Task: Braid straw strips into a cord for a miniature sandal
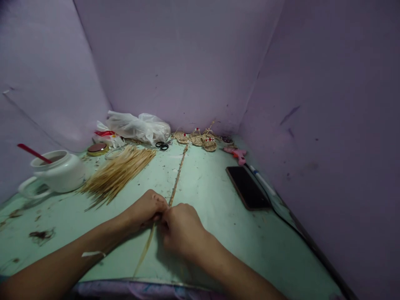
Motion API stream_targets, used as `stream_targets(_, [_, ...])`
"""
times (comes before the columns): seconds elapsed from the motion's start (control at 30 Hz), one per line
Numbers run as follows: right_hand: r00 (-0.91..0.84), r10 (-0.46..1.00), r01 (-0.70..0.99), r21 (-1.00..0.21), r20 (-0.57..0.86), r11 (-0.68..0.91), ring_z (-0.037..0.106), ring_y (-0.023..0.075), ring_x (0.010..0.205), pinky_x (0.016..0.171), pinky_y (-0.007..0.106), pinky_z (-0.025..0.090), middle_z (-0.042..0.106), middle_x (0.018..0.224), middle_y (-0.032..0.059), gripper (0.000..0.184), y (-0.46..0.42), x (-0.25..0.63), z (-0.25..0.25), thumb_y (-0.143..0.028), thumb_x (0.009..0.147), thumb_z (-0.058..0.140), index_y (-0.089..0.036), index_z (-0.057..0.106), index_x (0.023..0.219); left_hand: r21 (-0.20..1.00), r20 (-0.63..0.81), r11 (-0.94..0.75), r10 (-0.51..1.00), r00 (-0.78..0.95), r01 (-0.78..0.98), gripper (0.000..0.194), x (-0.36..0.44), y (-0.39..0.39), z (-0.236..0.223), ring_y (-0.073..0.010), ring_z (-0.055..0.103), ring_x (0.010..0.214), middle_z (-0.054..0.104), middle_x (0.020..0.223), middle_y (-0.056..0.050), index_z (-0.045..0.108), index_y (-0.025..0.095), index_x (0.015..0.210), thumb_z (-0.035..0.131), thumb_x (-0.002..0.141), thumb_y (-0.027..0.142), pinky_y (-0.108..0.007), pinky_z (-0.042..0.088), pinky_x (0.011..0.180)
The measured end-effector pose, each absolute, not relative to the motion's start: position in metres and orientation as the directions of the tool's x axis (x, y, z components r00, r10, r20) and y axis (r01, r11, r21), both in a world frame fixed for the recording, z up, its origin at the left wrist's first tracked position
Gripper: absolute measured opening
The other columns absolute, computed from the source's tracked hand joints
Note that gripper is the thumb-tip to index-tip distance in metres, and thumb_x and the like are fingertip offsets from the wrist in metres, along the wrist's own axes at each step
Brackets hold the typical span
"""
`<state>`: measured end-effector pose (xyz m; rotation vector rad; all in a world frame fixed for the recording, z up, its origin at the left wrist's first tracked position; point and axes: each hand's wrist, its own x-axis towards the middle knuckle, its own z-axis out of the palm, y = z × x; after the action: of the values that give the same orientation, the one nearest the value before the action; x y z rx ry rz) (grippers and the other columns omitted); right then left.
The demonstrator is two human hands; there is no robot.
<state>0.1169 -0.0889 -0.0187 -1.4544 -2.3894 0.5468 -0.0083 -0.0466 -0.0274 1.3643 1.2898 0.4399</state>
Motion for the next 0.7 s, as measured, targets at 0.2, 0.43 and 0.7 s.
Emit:
stream_targets(0.2, [-0.545, 0.832, 0.54, -0.805, -0.109, 0.248, 0.036, 0.0058, 0.039, 0.04, 0.019, 0.025, 0.048, 0.042, -0.0029, 0.014, -0.076, 0.138, -0.009, -0.023, 0.063, 0.057, -0.014, 0.062, 0.054, 0.91, -0.37, 0.247, 0.846, 0.385, 0.333, 0.005, -0.013, -0.046, -0.022, -0.0024, 0.023, 0.03, 0.036, 0.031, 0.006, 0.052, 0.011, 0.047, 0.049, 0.05, 0.013, -0.017, 0.014, 0.033])
stream_targets(0.43, [0.038, 0.936, 0.114, -0.929, -0.349, -0.351, 0.053, 0.0077, 0.05, 0.049, 0.019, 0.044, 0.061, 0.062, 0.0043, 0.004, -0.015, 0.176, -0.001, -0.014, 0.066, 0.059, -0.011, 0.059, 0.068, 0.923, -0.344, 0.189, 0.797, 0.497, 0.336, 0.007, -0.013, -0.034, -0.021, -0.0041, 0.031, 0.04, 0.042, 0.041, 0.004, 0.056, 0.011, 0.052, 0.053, 0.054, 0.016, -0.018, 0.022, 0.04])
stream_targets(0.7, [0.234, 0.939, 0.304, -0.898, -0.252, -0.317, 0.052, 0.0073, 0.047, 0.049, 0.02, 0.047, 0.057, 0.057, 0.0018, 0.004, 0.119, 0.167, -0.012, -0.009, 0.069, 0.052, -0.013, 0.053, 0.067, 0.956, -0.132, -0.113, 0.66, 0.74, 0.271, 0.014, -0.001, -0.024, -0.025, -0.0035, 0.026, 0.042, 0.028, 0.043, 0.005, 0.041, 0.014, 0.045, 0.042, 0.058, 0.009, -0.018, 0.019, 0.04])
